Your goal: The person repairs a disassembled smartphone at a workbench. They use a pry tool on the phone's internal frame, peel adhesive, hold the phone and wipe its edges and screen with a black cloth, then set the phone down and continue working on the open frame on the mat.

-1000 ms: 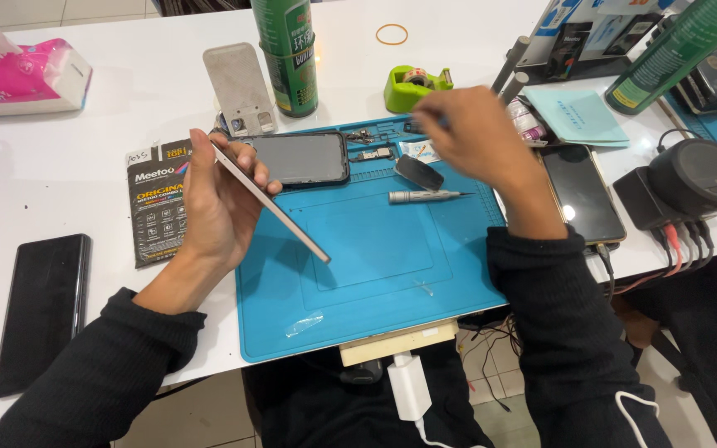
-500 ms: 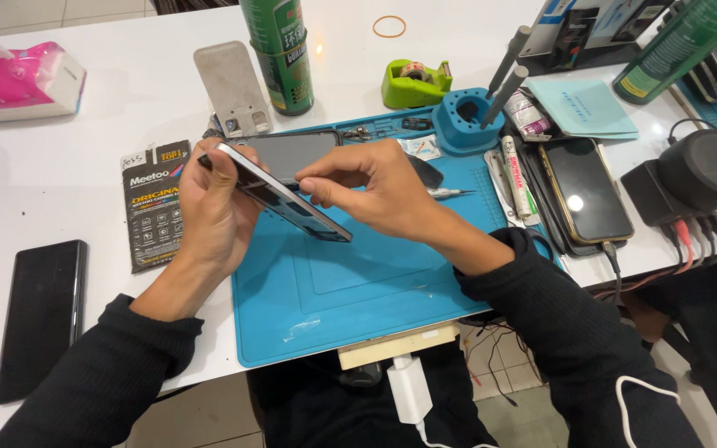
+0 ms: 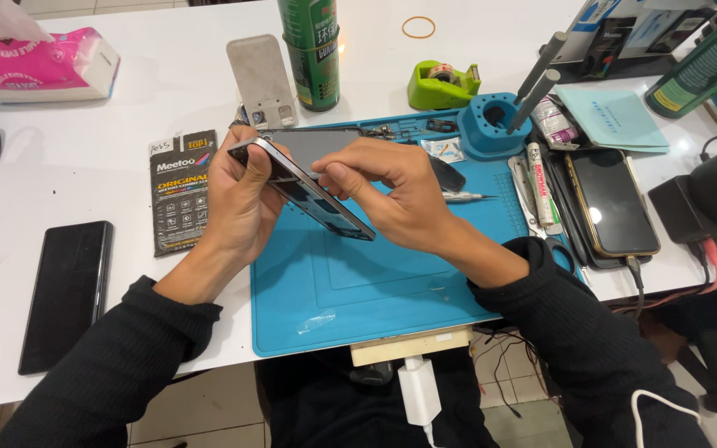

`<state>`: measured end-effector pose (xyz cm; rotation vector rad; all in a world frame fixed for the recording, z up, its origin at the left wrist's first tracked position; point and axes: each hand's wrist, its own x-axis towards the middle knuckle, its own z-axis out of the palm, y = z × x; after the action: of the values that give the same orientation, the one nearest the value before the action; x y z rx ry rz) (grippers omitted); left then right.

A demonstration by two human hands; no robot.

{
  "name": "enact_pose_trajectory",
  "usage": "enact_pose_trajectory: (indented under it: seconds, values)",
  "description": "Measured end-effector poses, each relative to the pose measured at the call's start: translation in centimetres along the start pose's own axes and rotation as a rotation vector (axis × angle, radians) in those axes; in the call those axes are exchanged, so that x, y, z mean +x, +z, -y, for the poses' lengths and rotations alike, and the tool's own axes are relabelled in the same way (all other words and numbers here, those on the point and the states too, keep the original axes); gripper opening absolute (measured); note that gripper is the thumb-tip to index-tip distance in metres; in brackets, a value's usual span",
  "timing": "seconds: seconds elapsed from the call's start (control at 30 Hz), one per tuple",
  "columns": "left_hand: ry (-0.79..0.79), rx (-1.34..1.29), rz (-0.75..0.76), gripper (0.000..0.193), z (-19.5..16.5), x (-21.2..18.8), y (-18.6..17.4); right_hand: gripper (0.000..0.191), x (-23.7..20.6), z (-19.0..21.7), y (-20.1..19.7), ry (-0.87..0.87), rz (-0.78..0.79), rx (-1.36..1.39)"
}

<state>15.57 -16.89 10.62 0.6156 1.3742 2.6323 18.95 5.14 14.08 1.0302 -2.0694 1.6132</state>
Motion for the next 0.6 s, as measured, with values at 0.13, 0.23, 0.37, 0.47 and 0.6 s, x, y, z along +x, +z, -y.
enact_pose_trajectory:
  seconds: [0.13,0.23,0.37,0.47,0.6]
  values:
    - [0.018,0.023,0.044,0.051,0.0,0.0,0.2,0.015,0.2,0.3,0.3,-0.073,-0.047,-0.085]
    - [0.037,0.054,0.074,0.051,0.2,-0.1,0.5,0.017,0.4,0.5,0.2,-0.090,-0.073,-0.071]
    - [0.050,0.093,0.081,0.051,0.3,-0.4,0.9,0.016,0.4,0.8,0.1,-0.092,-0.090,-0.049]
    - [0.074,0.085,0.089,0.052,0.4,-0.5,1.2,0.016,0.2,0.9,0.0,-0.107,-0.074,-0.055]
    - [0.064,0.095,0.099,0.053,0.3,-0.6,1.3,0.015,0.2,1.1,0.0,-0.159,-0.075,-0.125]
